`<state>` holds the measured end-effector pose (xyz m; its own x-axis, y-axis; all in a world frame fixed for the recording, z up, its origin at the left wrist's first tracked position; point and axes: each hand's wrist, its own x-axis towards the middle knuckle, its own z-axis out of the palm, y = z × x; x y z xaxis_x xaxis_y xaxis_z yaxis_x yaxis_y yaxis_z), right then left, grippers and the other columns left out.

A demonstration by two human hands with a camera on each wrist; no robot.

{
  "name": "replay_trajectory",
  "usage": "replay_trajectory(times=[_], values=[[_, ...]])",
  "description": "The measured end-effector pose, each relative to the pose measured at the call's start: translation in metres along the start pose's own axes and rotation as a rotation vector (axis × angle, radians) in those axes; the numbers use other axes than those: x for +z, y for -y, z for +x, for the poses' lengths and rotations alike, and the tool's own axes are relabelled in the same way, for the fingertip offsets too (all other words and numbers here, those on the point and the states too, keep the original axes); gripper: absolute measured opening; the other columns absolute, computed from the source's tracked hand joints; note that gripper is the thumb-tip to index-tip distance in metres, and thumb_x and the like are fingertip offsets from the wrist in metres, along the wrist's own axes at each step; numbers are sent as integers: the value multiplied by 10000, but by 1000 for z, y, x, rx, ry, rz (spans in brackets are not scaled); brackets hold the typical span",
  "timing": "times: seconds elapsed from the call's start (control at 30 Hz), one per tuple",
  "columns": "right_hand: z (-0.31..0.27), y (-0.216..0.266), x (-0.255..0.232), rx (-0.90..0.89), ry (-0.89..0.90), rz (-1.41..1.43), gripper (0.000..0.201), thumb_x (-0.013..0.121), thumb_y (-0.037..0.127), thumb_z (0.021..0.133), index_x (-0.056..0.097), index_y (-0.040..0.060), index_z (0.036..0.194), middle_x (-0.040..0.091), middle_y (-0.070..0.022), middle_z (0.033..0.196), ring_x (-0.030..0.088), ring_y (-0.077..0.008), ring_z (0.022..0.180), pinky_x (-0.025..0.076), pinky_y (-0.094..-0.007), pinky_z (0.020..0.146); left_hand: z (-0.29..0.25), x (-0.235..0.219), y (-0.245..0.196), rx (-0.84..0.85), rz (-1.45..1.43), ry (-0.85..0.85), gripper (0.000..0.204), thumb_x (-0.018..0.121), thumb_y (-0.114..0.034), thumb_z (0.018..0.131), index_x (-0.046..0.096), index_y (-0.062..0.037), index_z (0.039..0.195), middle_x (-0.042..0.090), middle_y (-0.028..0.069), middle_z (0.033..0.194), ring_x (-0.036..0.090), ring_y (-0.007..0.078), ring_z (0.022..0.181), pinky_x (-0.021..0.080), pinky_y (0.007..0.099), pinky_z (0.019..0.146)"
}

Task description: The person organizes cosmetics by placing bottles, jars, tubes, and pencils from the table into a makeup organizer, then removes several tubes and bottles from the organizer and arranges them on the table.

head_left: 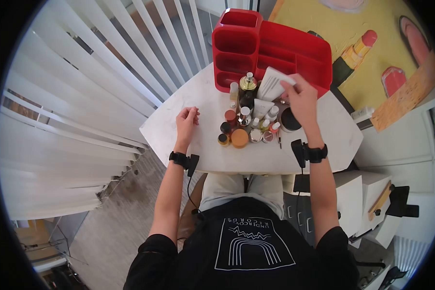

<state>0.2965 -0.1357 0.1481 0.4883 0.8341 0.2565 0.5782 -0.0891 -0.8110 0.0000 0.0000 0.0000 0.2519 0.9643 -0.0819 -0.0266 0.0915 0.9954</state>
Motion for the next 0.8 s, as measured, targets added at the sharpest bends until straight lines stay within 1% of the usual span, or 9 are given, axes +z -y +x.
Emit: replay_trajectory(times=[0.1, 0.2, 0.33, 0.43, 0.5, 0.57, 0.63, 0.7, 0.8], values=[[-1, 35, -22, -33, -149, 188, 144, 642, 145, 900, 630, 33, 990, 650, -47, 694, 602, -89, 596, 458, -228, 585, 3, 2, -32, -19, -137, 8, 206, 582, -212, 933, 635, -13, 929, 609, 14, 802, 505, 59, 646, 404, 209, 571], [-8, 75, -51, -168, -281, 371, 154, 662, 120, 887, 629, 10, 988, 643, -30, 728, 555, -44, 595, 432, -186, 577, -3, 26, -93, 287, -21, 38, 176, 615, -199, 908, 625, -29, 952, 624, 9, 836, 513, 59, 657, 409, 207, 580], [-21, 113, -55, -316, -330, 505, 167, 659, 96, 890, 612, -2, 1017, 638, -6, 806, 541, -22, 674, 429, -167, 632, -32, 76, -188, 585, -51, 425, 243, 673, -130, 856, 595, -53, 1073, 608, 8, 957, 521, 52, 671, 417, 207, 574], [-28, 125, -40, -289, -227, 459, 172, 637, 91, 905, 594, 1, 1046, 641, 2, 846, 563, -24, 761, 440, -173, 711, -59, 105, -234, 609, 172, 713, 384, 728, -182, 808, 589, -6, 1120, 626, 36, 904, 556, 52, 638, 460, 210, 580], [-28, 125, -24, -274, -134, 690, 187, 649, 143, 904, 607, 15, 1034, 628, 12, 830, 494, -1, 643, 389, -159, 560, -61, 116, -234, 621, 177, 707, 430, 749, -228, 787, 603, 8, 1115, 656, 58, 833, 588, 54, 672, 461, 206, 571], [-25, 120, -28, -230, -113, 707, 181, 630, 161, 917, 605, 15, 1021, 630, 5, 844, 494, -8, 643, 396, -165, 571, -61, 115, -243, 555, 169, 701, 367, 738, -258, 805, 643, 2, 1047, 680, 71, 788, 612, 59, 659, 453, 204, 526], [-22, 111, -31, -182, -92, 723, 181, 611, 180, 931, 604, 16, 1007, 631, -2, 859, 495, -16, 642, 404, -170, 581, -47, 115, -243, 376, 125, 525, 318, 711, -276, 837, 667, -14, 1011, 690, 71, 792, 606, 74, 574, 451, 206, 480], [-16, 93, -29, -101, -86, 660, 200, 591, 212, 942, 600, 19, 993, 630, -13, 872, 497, -31, 648, 420, -188, 604, -23, 115, -245, 375, -66, 309, 252, 647, -222, 893, 639, 26, 938, 671, 87, 754, 593, 109, 530, 435, 226, 430], [-17, 52, -19, -12, -82, 473, 200, 610, 213, 925, 615, 14, 943, 641, -14, 846, 519, -37, 687, 437, -207, 636, 34, 112, -239, 431, -374, 123, 300, 639, -244, 891, 600, 24, 1020, 668, 98, 839, 618, 146, 596, 481, 250, 513]])
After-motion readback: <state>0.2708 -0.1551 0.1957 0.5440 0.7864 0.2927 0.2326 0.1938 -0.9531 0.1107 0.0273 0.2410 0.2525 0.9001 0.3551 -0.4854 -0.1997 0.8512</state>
